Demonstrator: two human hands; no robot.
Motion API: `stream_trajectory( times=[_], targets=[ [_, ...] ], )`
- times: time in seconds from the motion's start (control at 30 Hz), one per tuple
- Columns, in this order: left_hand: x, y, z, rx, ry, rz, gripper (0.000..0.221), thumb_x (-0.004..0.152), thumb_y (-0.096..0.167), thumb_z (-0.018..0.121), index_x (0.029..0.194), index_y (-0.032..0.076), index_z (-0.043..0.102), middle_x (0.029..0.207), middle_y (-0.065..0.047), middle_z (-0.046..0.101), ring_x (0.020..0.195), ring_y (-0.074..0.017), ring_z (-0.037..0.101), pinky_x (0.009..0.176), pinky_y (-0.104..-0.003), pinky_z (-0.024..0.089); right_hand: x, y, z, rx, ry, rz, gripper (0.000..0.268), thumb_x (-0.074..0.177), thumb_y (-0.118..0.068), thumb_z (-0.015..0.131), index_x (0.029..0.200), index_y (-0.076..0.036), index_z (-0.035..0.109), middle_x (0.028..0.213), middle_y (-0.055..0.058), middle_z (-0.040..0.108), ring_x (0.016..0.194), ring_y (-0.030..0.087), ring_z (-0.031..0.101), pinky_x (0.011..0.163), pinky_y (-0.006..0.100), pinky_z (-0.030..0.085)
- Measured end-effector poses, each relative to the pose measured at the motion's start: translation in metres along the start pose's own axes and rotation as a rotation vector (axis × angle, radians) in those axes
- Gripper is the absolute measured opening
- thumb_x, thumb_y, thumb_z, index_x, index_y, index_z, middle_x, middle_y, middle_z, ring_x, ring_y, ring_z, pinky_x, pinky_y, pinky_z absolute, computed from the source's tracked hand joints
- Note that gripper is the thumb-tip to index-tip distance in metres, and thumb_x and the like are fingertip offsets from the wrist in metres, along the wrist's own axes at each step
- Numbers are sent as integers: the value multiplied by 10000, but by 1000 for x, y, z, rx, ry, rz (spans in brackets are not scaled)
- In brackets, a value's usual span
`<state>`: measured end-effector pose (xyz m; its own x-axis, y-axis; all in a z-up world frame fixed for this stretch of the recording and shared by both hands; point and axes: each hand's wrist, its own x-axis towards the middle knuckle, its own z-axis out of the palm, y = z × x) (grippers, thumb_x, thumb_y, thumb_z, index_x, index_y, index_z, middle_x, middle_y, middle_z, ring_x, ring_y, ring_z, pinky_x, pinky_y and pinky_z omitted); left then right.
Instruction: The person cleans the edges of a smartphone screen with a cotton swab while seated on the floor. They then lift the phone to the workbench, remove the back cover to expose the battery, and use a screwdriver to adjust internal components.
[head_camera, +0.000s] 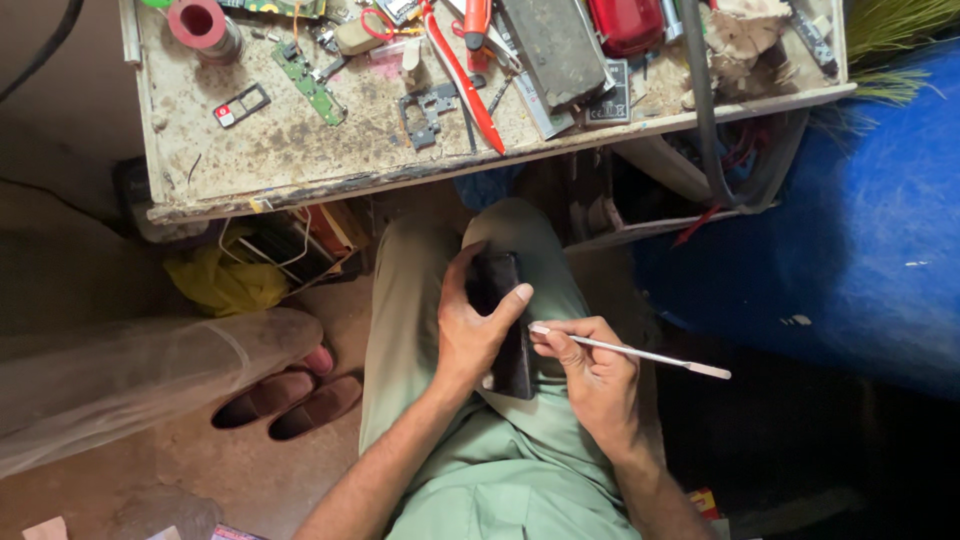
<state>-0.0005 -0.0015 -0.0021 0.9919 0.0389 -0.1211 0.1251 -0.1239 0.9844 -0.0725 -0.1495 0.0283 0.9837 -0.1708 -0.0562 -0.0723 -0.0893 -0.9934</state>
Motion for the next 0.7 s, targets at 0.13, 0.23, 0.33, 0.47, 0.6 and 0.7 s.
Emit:
stream_trajectory(
  times=[0.13,0.23,0.33,0.47,0.6,0.7],
  targets=[
    [0,-4,1,50,18,16,740,784,345,834,1401,51,549,1289,-159,640,1195,-273,634,1033,-384,498,-1,-4,-1,-214,-1,-11,193,988,-128,654,1049,47,707,977,110,794,858,154,772,784,260,628],
    [1,-4,1,89,37,43,742,786,335,838,1405,45,548,1317,-169,621,1221,-283,618,1049,-395,484,-1,-4,-1,-375,-20,-30,199,967,-138,681,1036,40,734,908,97,794,785,152,768,715,252,609],
    [4,-5,3,64,37,39,756,786,338,838,1413,43,537,1336,-171,608,1232,-284,610,1050,-398,481,2,-5,-4,-341,-24,8,199,972,-142,675,1022,44,727,907,98,786,787,162,766,712,262,607],
    [3,-6,1,27,22,21,748,793,338,838,1417,47,544,1328,-161,620,1234,-269,614,1059,-385,478,7,-10,-11,-51,-6,58,196,1007,-136,629,1035,51,680,984,104,783,905,165,780,811,278,656],
    [2,-5,4,-13,25,1,750,787,330,842,1415,50,544,1315,-147,612,1224,-254,610,1051,-376,481,7,-9,-7,-98,-43,38,193,993,-117,647,1050,58,706,972,122,781,891,164,775,803,283,655],
    [1,-7,4,-12,31,4,756,773,331,845,1412,52,552,1288,-145,621,1202,-261,620,1042,-381,489,9,-4,-5,-103,-27,47,186,990,-113,652,1045,57,704,988,117,781,877,156,769,804,279,658]
  ],
)
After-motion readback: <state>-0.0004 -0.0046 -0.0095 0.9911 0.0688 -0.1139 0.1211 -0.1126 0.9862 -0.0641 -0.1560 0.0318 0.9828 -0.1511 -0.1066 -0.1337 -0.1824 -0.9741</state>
